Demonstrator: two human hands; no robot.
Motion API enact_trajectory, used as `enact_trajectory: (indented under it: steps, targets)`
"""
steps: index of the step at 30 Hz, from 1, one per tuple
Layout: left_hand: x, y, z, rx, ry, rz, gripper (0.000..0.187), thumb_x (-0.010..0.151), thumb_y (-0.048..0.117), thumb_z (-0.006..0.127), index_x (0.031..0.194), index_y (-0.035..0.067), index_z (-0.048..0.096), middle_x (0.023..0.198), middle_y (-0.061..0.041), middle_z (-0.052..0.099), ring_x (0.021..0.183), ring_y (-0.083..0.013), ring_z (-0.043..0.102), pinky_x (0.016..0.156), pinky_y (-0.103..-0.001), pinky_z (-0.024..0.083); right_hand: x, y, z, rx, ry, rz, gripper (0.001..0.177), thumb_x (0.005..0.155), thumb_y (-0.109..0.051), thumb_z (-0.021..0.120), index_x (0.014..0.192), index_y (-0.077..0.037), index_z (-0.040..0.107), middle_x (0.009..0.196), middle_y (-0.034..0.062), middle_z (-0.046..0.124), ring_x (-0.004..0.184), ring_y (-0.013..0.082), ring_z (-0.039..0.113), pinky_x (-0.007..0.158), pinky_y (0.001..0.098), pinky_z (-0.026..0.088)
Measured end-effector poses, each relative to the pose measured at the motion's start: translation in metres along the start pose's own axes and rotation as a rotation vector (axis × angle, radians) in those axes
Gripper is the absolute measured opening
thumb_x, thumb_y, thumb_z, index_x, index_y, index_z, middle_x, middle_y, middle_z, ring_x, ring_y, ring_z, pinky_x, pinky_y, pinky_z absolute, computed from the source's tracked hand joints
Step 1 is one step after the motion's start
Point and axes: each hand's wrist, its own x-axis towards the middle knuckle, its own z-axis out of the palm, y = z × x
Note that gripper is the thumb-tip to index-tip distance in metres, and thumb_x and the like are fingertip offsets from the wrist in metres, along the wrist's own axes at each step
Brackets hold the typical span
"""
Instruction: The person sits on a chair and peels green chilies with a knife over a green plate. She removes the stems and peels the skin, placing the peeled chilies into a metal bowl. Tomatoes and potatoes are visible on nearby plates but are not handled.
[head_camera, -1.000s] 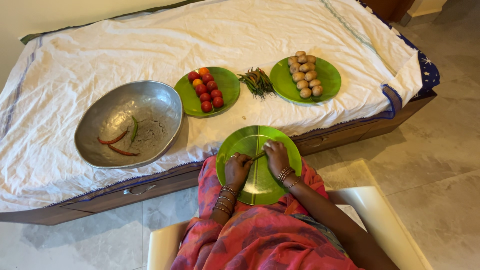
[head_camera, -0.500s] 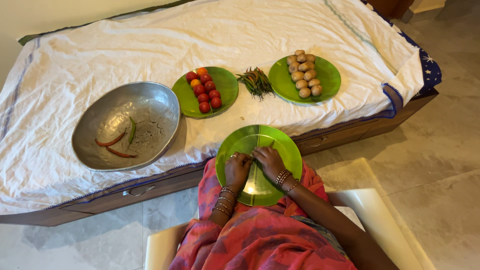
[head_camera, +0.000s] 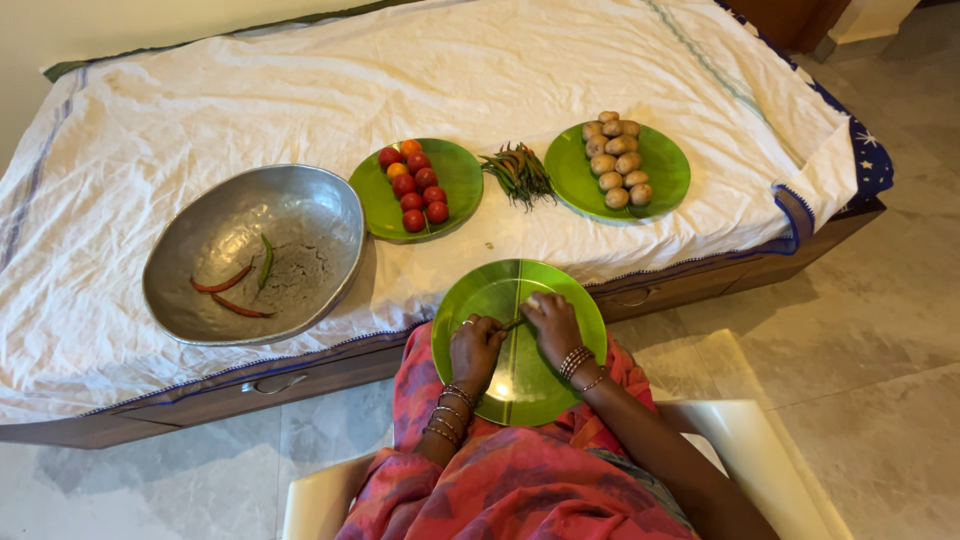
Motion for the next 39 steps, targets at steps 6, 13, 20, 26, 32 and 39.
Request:
enact_trajectory:
  steps: [6, 13, 20, 26, 32, 39]
  targets:
    - [0.001, -0.018, 0.010, 0.050, 0.041, 0.048, 0.013, 0.078, 0.013, 0.075, 0.089, 0.007, 0.071, 0.090, -0.011, 0.068, 0.087, -0.0326, 0.067, 0.080, -0.045, 0.051, -0.002, -0.040, -0.028, 0.277, 0.035, -0.276, 0.050, 0.091, 0.003, 0.061, 0.140, -0.005, 0.060, 0.131, 0.0167, 0.062, 0.112, 0.0330, 0.063, 0.096, 0.0430, 0.054]
    - [0.000, -0.012, 0.003, -0.016, 0.026, 0.031, 0.014, 0.079, 0.017, 0.076, 0.089, 0.008, 0.072, 0.090, -0.010, 0.068, 0.085, -0.0314, 0.067, 0.079, -0.044, 0.052, -0.003, -0.027, -0.011, 0.164, 0.069, -0.224, 0.037, 0.091, -0.002, 0.066, 0.125, -0.015, 0.066, 0.127, 0.0077, 0.066, 0.111, 0.0284, 0.064, 0.097, 0.0415, 0.053]
    - [-0.002, -0.003, -0.001, 0.044, 0.013, 0.018, 0.016, 0.081, 0.023, 0.079, 0.088, 0.009, 0.074, 0.089, -0.010, 0.067, 0.084, -0.0317, 0.067, 0.078, -0.045, 0.050, -0.005, -0.006, -0.001, 0.072, 0.136, 0.001, 0.045, 0.082, 0.003, 0.063, 0.116, -0.025, 0.073, 0.122, 0.0025, 0.069, 0.106, 0.0270, 0.065, 0.091, 0.0412, 0.053]
    - [-0.002, -0.011, 0.004, 0.034, 0.016, 0.040, 0.014, 0.081, 0.020, 0.076, 0.088, 0.008, 0.071, 0.089, -0.010, 0.067, 0.086, -0.0322, 0.066, 0.080, -0.046, 0.050, -0.002, -0.014, 0.001, 0.205, 0.121, -0.166, 0.039, 0.091, 0.001, 0.065, 0.124, -0.021, 0.069, 0.126, 0.0051, 0.067, 0.104, 0.0258, 0.064, 0.092, 0.0392, 0.055]
    - [-0.001, -0.027, 0.014, 0.047, 0.048, 0.078, 0.015, 0.078, 0.012, 0.072, 0.091, 0.007, 0.068, 0.090, -0.011, 0.065, 0.088, -0.0344, 0.065, 0.079, -0.046, 0.050, -0.002, -0.044, -0.038, 0.349, 0.079, -0.302, 0.044, 0.087, 0.002, 0.066, 0.128, -0.013, 0.066, 0.126, 0.0113, 0.066, 0.103, 0.0300, 0.064, 0.092, 0.0423, 0.054]
    - [-0.001, -0.024, 0.012, 0.023, 0.017, 0.058, 0.013, 0.078, 0.015, 0.076, 0.088, 0.009, 0.070, 0.089, -0.008, 0.067, 0.086, -0.0298, 0.067, 0.080, -0.043, 0.050, -0.002, -0.035, -0.029, 0.266, 0.055, -0.224, 0.040, 0.084, 0.005, 0.064, 0.117, -0.016, 0.073, 0.123, 0.0082, 0.069, 0.107, 0.0288, 0.064, 0.092, 0.0410, 0.054]
